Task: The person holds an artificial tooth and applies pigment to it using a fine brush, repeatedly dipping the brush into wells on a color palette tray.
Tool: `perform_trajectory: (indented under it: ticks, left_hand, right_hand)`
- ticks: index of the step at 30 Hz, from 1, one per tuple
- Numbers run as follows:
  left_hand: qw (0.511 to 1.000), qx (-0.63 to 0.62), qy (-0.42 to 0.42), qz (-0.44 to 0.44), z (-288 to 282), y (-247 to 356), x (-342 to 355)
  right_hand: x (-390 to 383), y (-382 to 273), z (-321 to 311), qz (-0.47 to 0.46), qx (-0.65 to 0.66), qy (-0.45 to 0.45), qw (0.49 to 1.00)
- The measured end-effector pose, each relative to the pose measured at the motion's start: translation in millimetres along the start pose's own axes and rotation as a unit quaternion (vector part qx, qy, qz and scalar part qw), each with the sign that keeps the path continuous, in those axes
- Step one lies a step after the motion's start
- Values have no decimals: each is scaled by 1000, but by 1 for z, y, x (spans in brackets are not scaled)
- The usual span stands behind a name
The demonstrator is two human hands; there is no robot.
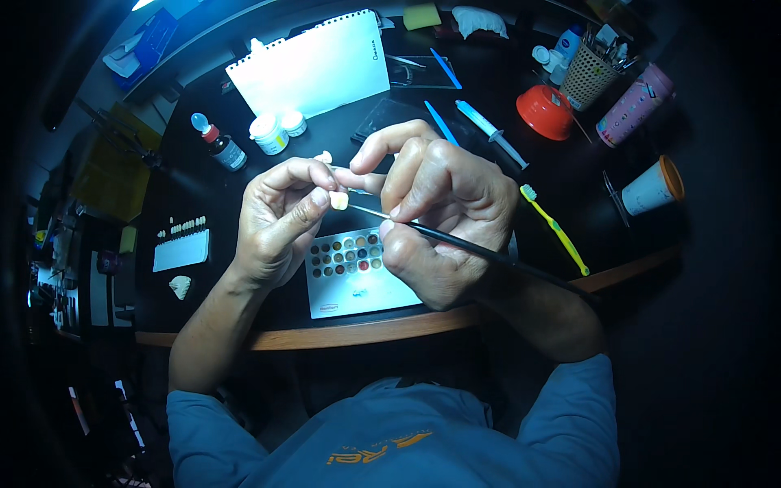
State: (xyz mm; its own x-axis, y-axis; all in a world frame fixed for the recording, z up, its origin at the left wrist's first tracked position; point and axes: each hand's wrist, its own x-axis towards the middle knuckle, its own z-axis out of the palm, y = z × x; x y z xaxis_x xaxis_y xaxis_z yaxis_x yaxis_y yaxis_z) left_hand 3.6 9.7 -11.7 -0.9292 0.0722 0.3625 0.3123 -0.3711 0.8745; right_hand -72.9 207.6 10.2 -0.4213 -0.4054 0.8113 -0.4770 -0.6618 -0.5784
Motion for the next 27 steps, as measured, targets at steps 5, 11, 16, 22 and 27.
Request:
perform_trajectory:
  ticks: [5, 11, 16, 22, 27]
  left_hand:
    - [1000, -12, -10, -25, 1, 3, 0]
    - [998, -10, -31, -59, -2, 2, 1]
    - [996, -15, -56, -66, -10, 1, 1]
    - [995, -21, -54, -77, -8, 2, 1]
    - [996, -7, -51, -68, -8, 2, 1]
  right_hand:
    - [-1, -3, 4, 28, -5, 17, 999]
    - [3, -7, -10, 33, -68, -86, 993]
    - [1, -1, 3, 10, -66, -45, 997]
    - [3, -3, 3, 0, -92, -50, 995]
    - [3, 1, 3, -18, -92, -48, 994]
